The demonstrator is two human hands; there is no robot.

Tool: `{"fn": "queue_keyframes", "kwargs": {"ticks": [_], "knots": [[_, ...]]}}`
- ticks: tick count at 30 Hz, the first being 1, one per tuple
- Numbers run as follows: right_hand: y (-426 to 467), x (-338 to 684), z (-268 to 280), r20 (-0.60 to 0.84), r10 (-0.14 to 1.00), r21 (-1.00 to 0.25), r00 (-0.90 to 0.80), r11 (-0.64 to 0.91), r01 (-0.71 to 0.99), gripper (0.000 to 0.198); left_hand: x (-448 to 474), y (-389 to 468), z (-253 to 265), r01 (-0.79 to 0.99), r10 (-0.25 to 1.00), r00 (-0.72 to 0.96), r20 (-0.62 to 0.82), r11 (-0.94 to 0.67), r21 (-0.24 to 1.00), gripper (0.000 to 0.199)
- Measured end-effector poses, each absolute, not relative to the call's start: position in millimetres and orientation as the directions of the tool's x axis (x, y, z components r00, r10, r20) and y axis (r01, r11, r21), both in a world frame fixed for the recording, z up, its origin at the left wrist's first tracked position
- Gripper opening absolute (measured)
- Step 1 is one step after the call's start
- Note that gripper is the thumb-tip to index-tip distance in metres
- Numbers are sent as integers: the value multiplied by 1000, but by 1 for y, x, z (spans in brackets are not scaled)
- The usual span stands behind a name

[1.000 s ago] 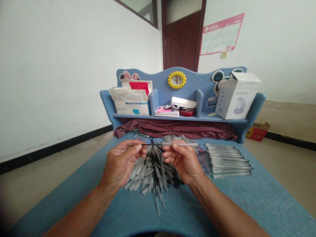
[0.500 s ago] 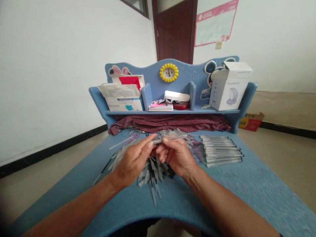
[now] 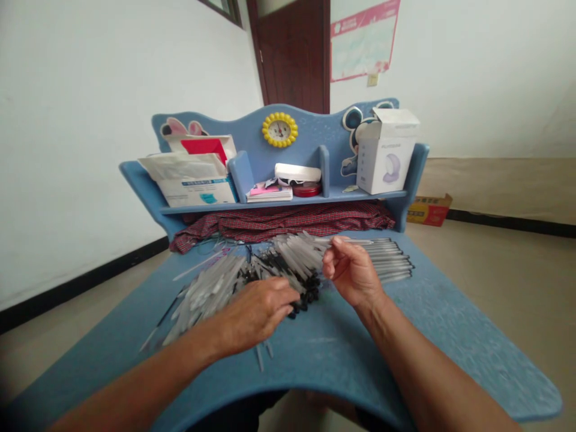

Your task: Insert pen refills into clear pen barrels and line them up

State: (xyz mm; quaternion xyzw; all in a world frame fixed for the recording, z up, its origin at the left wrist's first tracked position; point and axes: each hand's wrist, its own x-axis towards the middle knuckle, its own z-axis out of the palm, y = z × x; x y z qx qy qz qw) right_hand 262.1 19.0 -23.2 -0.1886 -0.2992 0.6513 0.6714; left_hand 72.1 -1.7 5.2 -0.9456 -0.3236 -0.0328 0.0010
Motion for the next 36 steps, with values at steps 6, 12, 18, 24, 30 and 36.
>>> {"fn": "queue_keyframes", "kwargs": {"ticks": [6,12,18,24,30,36], "knots": [[24,269,-28,135,991,-632,-3,84,-770,7,79,-1,-10,583,597,802,-39,-794,-174,21],[22,267,-24,159,987,-647,-14,94,-757,8,77,-3,-14,593,605,795,-43,-791,-149,18],[18,262,-23,169,985,-664,-33,89,-742,10,79,-3,-16,585,598,797,-80,-798,-141,23],[17,258,-25,164,984,-676,-69,61,-735,14,77,2,-8,600,615,783,89,-786,150,15],[13,249,-25,147,984,-692,-96,33,-721,17,71,10,7,342,899,410,154,-308,888,3],[6,237,-30,138,982,-711,-129,7,-704,15,63,15,5,-86,961,276,16,8,996,20]]}}
